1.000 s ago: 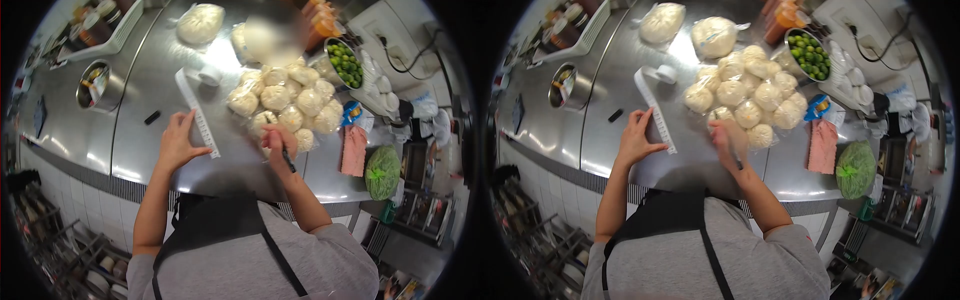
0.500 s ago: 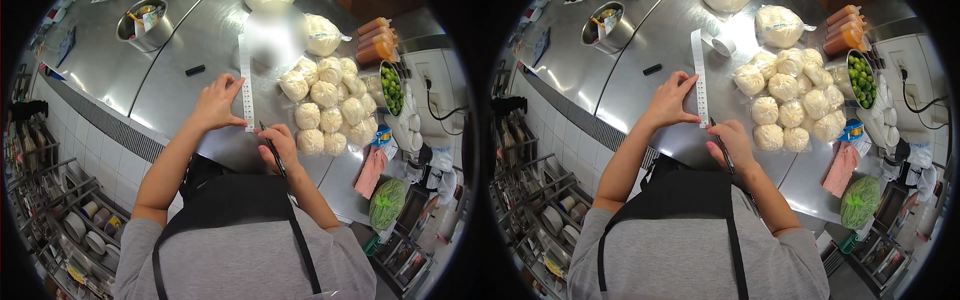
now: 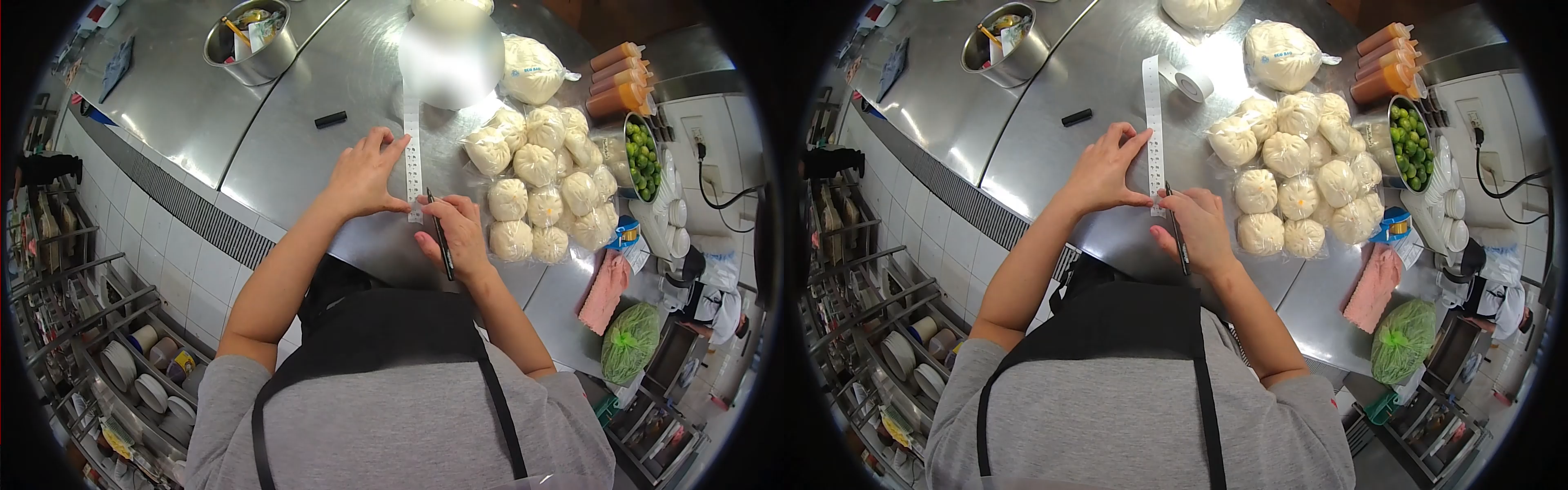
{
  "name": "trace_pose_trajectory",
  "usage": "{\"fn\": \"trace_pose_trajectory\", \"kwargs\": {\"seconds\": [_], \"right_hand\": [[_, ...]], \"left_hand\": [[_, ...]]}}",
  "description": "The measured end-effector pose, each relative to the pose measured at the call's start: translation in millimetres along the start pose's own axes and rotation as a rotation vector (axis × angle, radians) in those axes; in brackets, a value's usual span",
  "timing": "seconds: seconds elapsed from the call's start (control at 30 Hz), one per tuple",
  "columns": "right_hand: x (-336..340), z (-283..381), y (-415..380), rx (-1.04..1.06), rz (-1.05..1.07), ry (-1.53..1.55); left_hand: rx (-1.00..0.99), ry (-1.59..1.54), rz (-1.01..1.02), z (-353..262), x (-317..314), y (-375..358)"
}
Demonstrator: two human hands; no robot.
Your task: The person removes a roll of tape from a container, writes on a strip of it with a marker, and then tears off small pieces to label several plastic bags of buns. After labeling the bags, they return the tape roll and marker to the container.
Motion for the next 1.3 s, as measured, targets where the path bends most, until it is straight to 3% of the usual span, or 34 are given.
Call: {"fn": "trace_pose_trajectory", "kwargs": {"seconds": [1.3], "right_hand": [[-8.3,-5.3,44.6,0.003,-0.068,-0.105]], "left_hand": [[0.008,0.008,-0.010,-0.5,-0.1,-1.4]]}}
Point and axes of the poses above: each hand's wrist, its own y-axis towards the middle knuckle, its own x-axis out of the back of the hand, z = x × y, the point moved 3 cm from there along y, towards the middle knuckle, and after that the axes turned 11 degrees about -x, right-handed, at the moved point
